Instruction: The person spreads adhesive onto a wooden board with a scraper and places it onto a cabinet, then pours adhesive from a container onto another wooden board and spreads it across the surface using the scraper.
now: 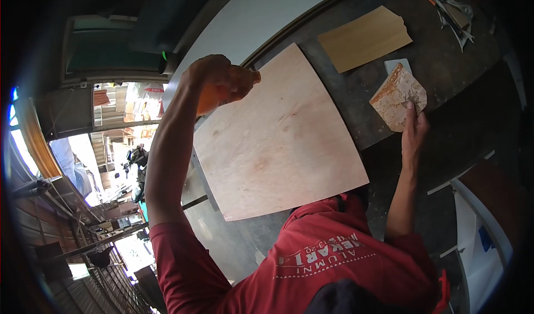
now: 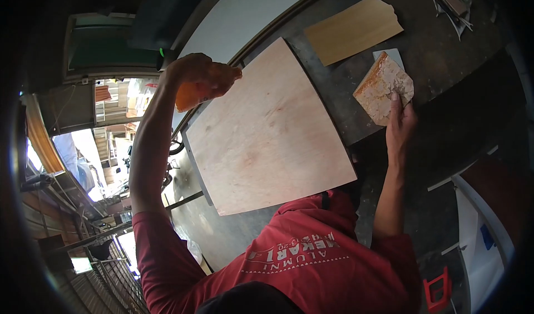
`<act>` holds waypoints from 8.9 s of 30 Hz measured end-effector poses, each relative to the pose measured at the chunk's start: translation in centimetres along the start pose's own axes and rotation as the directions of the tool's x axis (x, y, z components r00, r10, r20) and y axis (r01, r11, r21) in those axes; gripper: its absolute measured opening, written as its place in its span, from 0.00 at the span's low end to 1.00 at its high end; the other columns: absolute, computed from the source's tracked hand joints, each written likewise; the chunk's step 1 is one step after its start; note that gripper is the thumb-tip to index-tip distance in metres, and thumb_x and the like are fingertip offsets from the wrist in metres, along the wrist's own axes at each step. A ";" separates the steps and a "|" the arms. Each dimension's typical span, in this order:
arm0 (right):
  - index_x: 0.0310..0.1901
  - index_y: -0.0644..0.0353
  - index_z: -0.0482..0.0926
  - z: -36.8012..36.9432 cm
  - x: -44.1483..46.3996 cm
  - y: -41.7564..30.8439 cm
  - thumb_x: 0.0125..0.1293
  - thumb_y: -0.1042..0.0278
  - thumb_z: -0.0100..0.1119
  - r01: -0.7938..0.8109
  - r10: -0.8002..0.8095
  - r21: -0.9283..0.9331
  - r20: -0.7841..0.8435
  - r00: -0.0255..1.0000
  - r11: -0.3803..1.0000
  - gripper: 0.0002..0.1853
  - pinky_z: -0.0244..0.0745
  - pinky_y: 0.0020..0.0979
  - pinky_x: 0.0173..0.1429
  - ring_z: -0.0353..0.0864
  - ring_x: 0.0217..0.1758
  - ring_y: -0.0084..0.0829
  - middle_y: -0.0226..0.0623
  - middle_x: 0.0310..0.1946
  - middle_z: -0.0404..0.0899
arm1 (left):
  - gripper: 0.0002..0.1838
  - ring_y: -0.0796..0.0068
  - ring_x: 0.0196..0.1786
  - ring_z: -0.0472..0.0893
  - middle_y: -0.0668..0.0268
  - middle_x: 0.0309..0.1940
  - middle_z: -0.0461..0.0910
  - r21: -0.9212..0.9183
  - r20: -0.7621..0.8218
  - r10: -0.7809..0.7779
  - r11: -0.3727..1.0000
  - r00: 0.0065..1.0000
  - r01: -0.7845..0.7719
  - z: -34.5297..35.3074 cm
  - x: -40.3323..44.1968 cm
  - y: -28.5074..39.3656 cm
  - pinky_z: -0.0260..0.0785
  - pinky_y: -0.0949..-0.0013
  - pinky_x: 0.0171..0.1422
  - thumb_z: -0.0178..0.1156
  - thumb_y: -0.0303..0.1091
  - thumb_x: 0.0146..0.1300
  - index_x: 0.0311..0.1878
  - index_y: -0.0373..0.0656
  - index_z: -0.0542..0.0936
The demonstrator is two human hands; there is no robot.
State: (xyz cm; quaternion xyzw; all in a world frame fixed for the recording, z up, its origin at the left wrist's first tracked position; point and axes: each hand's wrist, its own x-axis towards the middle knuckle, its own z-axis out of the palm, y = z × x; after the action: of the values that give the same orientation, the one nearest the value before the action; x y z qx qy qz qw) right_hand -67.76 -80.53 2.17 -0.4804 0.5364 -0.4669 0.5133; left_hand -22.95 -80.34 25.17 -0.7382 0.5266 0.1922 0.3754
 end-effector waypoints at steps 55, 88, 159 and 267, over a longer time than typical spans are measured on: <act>0.56 0.51 0.86 41.2 -29.6 -10.5 0.56 0.89 0.50 0.767 -0.743 0.319 0.605 0.286 0.556 0.29 0.73 0.40 0.66 0.83 0.59 0.40 0.33 0.54 0.87 | 0.32 0.59 0.50 0.87 0.54 0.45 0.87 -0.806 -0.527 -0.331 0.485 0.783 -0.338 47.2 -20.8 -27.0 0.76 0.61 0.57 0.79 0.35 0.49 0.58 0.37 0.79; 0.58 0.53 0.84 33.7 -14.6 -7.2 0.68 0.80 0.53 0.799 -0.415 -0.505 0.683 0.601 0.326 0.20 0.79 0.43 0.57 0.84 0.56 0.50 0.44 0.52 0.85 | 0.43 0.60 0.73 0.71 0.54 0.70 0.72 -0.815 -0.124 -0.954 -0.059 0.274 -0.576 72.8 -7.1 -26.3 0.59 0.58 0.78 0.76 0.36 0.59 0.75 0.35 0.66; 0.56 0.55 0.84 39.5 0.3 1.8 0.68 0.75 0.49 0.970 -0.495 -0.243 0.840 0.223 0.024 0.19 0.73 0.43 0.59 0.84 0.56 0.39 0.35 0.56 0.85 | 0.29 0.51 0.74 0.69 0.52 0.72 0.72 -0.882 0.011 -0.979 0.086 0.203 0.463 66.9 -18.1 -2.1 0.57 0.53 0.78 0.51 0.43 0.74 0.73 0.39 0.69; 0.53 0.50 0.87 28.6 15.5 -8.6 0.60 0.82 0.53 0.695 0.044 0.698 0.699 -0.714 0.172 0.23 0.81 0.37 0.55 0.86 0.54 0.41 0.37 0.52 0.87 | 0.20 0.57 0.49 0.86 0.58 0.44 0.86 -0.116 0.925 -0.131 -0.991 0.356 -0.062 30.9 -3.6 100.9 0.77 0.53 0.50 0.57 0.45 0.69 0.58 0.45 0.82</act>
State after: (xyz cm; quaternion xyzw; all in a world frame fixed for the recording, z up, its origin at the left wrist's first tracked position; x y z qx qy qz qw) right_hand -39.05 -97.08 8.10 -0.9148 -0.3805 0.0505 0.1254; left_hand -113.85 -71.18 -27.84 -0.6400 -0.5368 0.1840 -0.5180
